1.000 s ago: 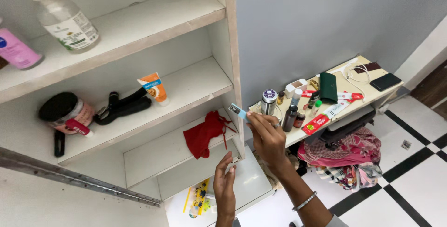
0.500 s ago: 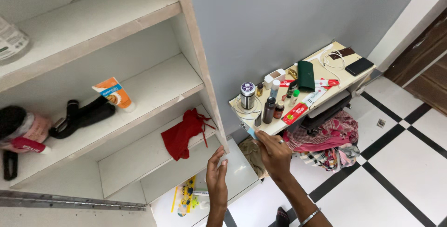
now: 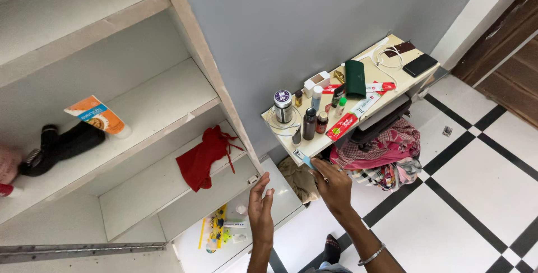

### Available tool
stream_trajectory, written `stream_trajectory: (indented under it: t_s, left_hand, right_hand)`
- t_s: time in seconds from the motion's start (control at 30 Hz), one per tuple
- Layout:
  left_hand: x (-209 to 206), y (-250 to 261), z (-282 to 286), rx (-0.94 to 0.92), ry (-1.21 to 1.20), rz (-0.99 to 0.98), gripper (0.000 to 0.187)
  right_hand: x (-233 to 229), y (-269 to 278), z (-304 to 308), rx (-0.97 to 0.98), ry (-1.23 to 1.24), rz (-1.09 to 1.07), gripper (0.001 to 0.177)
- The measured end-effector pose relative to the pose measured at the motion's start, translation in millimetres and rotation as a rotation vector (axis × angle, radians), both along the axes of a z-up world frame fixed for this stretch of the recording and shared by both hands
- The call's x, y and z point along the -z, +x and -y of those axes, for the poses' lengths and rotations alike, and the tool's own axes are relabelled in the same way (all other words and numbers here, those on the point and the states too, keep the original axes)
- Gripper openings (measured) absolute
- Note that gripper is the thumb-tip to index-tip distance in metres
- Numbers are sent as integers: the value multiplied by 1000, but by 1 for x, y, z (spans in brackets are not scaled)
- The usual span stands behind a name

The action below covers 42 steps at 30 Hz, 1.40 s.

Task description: The person organizes a white wall-mounted shelf by moving various personal care items from the shelf to a nearby table and then back onto the shelf. They handle bottles, tubes, a hair clip, and a roll of tape, rearranging them across different shelves. The person also wipes the shelf surface with a red cloth.

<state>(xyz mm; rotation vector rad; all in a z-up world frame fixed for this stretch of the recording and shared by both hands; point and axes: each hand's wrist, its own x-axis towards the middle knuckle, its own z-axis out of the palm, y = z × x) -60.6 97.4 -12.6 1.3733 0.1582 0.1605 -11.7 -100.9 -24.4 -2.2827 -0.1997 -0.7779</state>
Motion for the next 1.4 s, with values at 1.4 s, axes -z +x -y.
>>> stream_trajectory:
  t_s: [1.4]
  left_hand:
    - [14,-10,8,-74,35,-50,41]
  right_hand:
    - [99,90,18,-186,-80,-260,28]
